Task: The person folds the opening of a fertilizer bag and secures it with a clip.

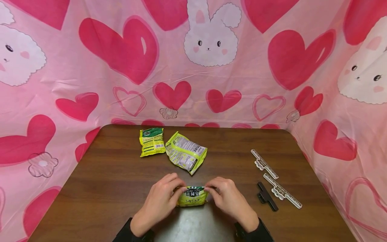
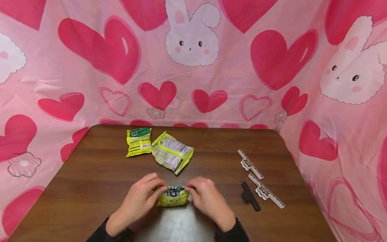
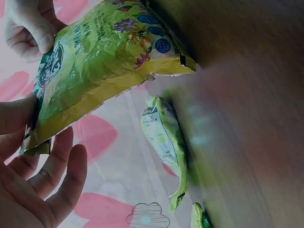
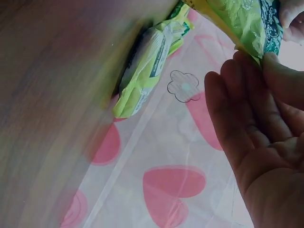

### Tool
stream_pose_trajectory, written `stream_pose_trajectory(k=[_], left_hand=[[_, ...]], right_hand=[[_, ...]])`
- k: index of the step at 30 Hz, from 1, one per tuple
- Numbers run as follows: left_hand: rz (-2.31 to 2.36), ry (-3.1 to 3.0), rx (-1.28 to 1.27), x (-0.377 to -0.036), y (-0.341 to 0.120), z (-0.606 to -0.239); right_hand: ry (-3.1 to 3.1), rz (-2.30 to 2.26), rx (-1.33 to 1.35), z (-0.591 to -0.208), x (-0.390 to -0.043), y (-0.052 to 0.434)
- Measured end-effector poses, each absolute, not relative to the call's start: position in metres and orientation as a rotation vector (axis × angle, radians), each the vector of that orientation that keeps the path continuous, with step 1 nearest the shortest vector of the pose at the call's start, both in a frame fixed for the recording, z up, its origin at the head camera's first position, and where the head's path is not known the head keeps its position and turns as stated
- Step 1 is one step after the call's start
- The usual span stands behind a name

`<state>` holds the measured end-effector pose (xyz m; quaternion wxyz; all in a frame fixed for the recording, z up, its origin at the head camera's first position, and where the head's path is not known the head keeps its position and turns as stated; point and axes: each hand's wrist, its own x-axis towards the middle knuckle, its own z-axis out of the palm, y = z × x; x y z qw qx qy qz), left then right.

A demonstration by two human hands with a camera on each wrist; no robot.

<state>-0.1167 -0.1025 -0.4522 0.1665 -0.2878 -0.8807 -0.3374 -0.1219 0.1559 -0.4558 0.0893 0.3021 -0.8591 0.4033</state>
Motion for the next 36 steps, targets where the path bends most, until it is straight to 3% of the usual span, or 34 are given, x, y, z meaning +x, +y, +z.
stream_pose_trajectory(k=[7,15,36], left_hand=[[-0.957,-2.511,-0.834,-0.116,-0.101,-0.451],[-0.962,-2.498,-0.908,-0.114,-0.096,-0.451],[-0.935,-2.535,-0.997,-0.117,-0.101,-0.452]], right_hand=[[-2.650,1.113,0.853,-0.451,-0.120,0.151],[-2.567,1.003,1.026,-0.450,-0.120,0.129],[-2.357,1.069,1.130,-0.459,-0.123,0.126]])
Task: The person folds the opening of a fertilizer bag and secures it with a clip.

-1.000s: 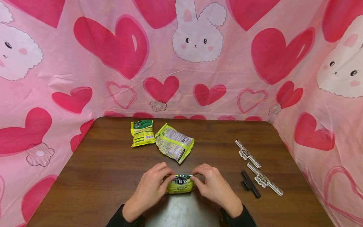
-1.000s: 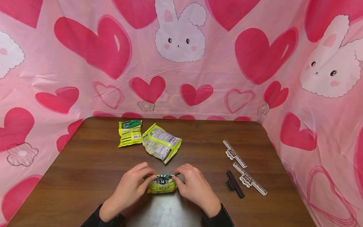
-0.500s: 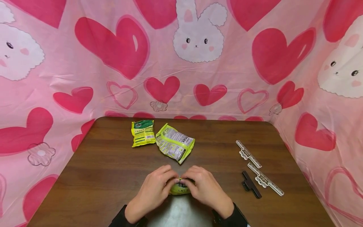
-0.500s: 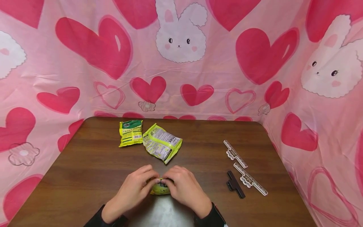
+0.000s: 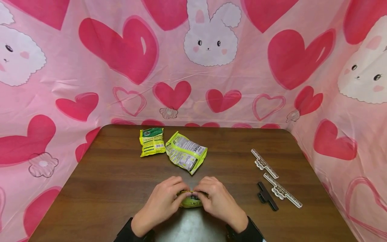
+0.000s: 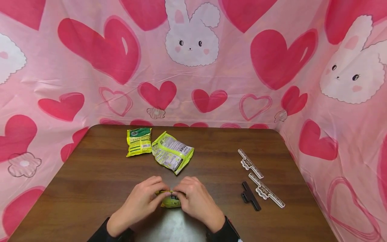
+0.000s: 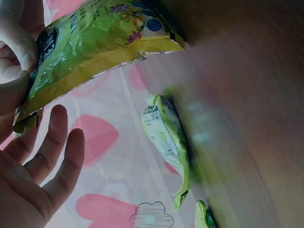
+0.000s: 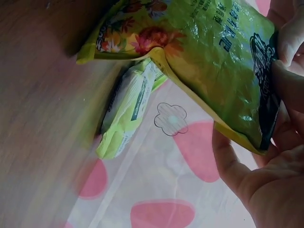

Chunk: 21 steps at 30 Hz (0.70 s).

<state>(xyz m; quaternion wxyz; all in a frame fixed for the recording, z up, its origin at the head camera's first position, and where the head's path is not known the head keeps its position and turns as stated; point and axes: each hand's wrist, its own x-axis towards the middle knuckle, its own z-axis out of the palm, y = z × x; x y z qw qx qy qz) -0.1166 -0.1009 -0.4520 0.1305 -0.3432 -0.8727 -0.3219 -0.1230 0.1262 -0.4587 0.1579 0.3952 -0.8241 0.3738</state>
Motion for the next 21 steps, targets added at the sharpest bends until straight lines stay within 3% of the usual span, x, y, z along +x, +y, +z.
stream_pose_trajectory(k=[21], left_hand=[[-0.969,-2.509,-0.974,-0.116,-0.102,-0.452]], right_hand=[[-2.457,1.284,0.992,-0.459,-0.123,0.138]])
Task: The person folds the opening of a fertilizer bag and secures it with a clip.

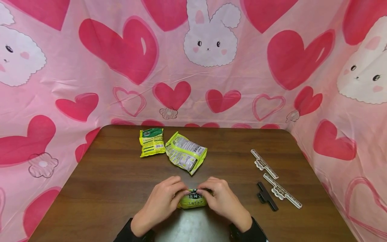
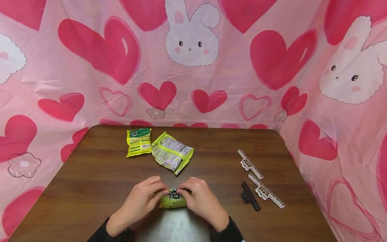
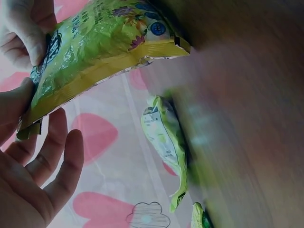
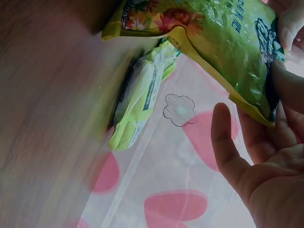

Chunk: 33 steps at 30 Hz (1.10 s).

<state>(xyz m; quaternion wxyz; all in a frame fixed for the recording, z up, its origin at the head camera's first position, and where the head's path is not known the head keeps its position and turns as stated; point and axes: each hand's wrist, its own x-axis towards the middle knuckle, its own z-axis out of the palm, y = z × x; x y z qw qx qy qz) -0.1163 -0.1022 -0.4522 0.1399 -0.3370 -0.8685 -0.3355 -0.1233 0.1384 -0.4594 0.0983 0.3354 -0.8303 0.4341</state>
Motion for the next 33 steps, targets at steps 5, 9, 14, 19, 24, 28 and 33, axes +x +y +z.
stream_pose_trajectory(k=[5,9,14,19,24,28,33], left_hand=[[-0.975,-2.552,-0.930,-0.116,-0.101,-0.452],[-0.973,-2.546,-0.924,-0.116,-0.101,-0.453],[-0.955,-2.507,-0.913,-0.118,-0.100,-0.455],[-0.926,-2.489,-0.908,-0.118,-0.100,-0.455],[-0.932,-2.505,-0.908,-0.119,-0.100,-0.455],[-0.944,-2.507,-0.909,-0.119,-0.100,-0.456],[-0.949,-2.508,-0.904,-0.119,-0.100,-0.456]], right_hand=[[-2.421,1.261,1.004,-0.461,-0.123,0.138],[-2.463,1.286,0.944,-0.460,-0.122,0.140],[-2.525,1.299,0.866,-0.458,-0.121,0.146],[-2.515,1.317,0.858,-0.459,-0.123,0.151],[-2.483,1.332,0.895,-0.461,-0.124,0.152],[-2.481,1.324,0.902,-0.461,-0.123,0.152],[-2.596,1.289,0.871,-0.457,-0.122,0.157]])
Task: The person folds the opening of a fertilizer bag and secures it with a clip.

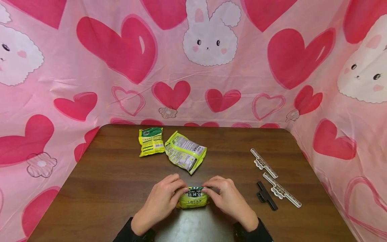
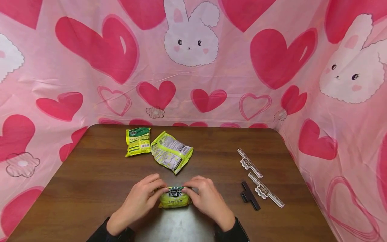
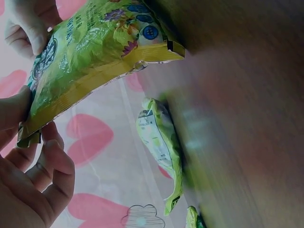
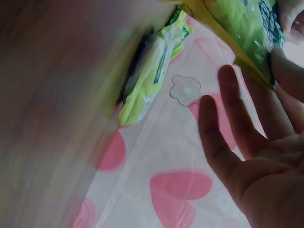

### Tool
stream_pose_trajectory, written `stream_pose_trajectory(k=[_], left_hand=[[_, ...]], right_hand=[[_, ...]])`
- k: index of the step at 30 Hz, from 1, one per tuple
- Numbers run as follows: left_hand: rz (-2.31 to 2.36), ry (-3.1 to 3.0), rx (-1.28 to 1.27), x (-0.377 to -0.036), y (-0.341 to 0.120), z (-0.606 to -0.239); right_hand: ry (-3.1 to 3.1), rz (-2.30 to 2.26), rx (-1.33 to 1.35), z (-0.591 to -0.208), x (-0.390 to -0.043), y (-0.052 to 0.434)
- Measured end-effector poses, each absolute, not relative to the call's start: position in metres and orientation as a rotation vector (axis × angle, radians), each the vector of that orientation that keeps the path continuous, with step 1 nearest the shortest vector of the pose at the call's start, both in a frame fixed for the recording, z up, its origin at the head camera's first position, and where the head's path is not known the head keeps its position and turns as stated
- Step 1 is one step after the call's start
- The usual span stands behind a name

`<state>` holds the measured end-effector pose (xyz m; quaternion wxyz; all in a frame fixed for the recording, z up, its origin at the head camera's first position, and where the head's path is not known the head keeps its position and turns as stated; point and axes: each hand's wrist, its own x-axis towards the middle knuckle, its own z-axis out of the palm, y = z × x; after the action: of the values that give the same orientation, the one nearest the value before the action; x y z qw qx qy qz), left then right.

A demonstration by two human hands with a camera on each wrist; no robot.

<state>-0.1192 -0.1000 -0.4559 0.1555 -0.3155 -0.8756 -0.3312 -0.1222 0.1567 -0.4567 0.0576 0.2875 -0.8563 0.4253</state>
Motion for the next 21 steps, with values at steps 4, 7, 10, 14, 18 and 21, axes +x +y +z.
stream_pose_trajectory(k=[4,7,10,14,18,21], left_hand=[[-0.961,-2.523,-0.893,-0.119,-0.100,-0.456],[-0.966,-2.530,-0.889,-0.119,-0.100,-0.456],[-0.970,-2.525,-0.888,-0.119,-0.101,-0.456],[-0.980,-2.521,-0.880,-0.118,-0.101,-0.457],[-0.984,-2.524,-0.873,-0.118,-0.102,-0.456],[-0.988,-2.527,-0.868,-0.118,-0.103,-0.456]], right_hand=[[-2.726,1.211,0.803,-0.453,-0.120,0.165],[-2.793,1.151,0.755,-0.453,-0.117,0.174],[-2.858,1.097,0.698,-0.454,-0.114,0.184],[-2.945,0.963,0.553,-0.455,-0.109,0.196],[-3.014,0.820,0.371,-0.457,-0.103,0.208],[-3.054,0.733,0.287,-0.455,-0.098,0.217]])
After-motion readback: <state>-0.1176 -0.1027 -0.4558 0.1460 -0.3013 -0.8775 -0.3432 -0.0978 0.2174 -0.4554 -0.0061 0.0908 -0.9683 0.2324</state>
